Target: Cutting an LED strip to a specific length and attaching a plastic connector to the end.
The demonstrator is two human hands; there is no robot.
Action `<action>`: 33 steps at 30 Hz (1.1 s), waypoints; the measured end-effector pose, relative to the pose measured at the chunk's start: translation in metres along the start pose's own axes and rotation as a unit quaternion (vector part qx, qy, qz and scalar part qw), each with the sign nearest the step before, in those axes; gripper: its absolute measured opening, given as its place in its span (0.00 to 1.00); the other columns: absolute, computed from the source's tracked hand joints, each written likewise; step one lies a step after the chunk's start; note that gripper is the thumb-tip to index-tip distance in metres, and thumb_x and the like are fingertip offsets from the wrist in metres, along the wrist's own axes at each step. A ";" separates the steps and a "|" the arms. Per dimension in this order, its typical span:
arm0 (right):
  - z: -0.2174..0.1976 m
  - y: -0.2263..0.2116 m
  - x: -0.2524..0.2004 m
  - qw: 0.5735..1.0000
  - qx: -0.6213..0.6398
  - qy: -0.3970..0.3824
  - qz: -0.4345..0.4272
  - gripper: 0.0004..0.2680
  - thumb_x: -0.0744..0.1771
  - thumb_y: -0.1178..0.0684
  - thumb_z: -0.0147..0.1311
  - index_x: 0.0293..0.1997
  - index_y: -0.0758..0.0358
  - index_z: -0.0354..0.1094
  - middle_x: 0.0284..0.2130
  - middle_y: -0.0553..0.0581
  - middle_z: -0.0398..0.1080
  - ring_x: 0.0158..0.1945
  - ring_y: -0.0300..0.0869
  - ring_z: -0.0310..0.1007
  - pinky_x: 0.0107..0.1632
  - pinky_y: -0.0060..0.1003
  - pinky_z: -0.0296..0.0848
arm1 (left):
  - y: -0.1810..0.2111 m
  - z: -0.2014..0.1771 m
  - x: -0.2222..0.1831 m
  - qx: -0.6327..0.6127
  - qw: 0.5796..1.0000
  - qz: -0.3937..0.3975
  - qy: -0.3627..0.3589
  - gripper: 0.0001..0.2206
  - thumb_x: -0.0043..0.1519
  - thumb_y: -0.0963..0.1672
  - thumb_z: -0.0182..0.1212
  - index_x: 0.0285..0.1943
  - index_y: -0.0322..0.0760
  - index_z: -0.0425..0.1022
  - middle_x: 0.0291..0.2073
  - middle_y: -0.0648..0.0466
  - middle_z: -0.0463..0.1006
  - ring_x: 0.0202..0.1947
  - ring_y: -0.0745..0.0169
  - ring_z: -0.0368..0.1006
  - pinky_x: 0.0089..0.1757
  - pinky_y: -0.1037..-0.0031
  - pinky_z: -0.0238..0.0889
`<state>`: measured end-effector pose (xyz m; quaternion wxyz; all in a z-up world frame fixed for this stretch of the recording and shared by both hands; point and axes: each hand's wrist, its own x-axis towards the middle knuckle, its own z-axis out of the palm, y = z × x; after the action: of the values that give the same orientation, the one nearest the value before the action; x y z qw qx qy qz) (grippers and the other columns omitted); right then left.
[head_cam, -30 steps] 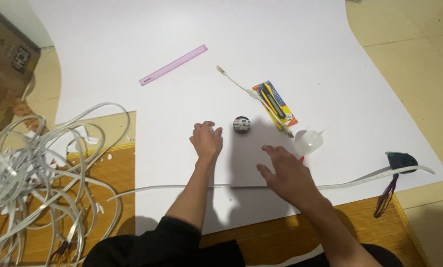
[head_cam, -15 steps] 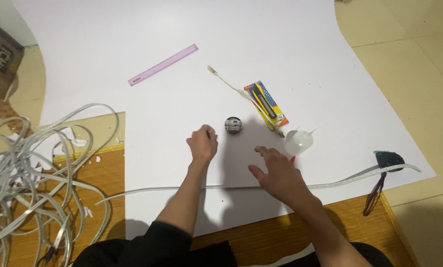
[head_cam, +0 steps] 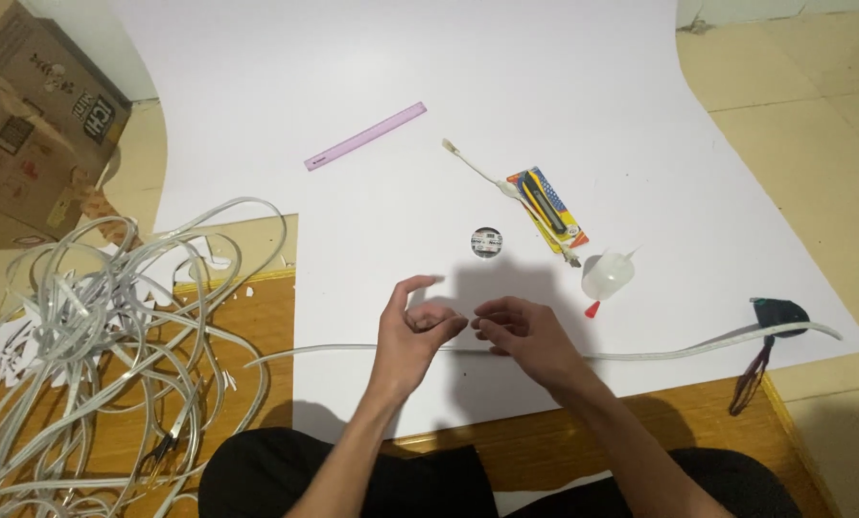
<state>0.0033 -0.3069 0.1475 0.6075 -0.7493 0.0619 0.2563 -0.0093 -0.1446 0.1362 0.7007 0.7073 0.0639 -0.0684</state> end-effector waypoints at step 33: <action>0.033 0.046 0.015 0.958 0.283 0.029 0.039 0.12 0.62 0.47 0.56 0.41 0.65 0.65 0.37 0.57 0.60 0.45 0.46 0.63 0.51 0.49 0.66 | -0.040 0.018 -0.003 -0.164 0.983 -0.057 0.059 0.12 0.50 0.41 0.66 0.42 0.30 0.78 0.28 0.47 0.80 0.30 0.65 0.69 0.35 0.77 0.63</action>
<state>-0.0122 -0.2839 0.0959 0.7818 -0.5512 0.1791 0.2300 -0.0194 -0.1626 0.0975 0.7969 0.5812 0.1556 -0.0545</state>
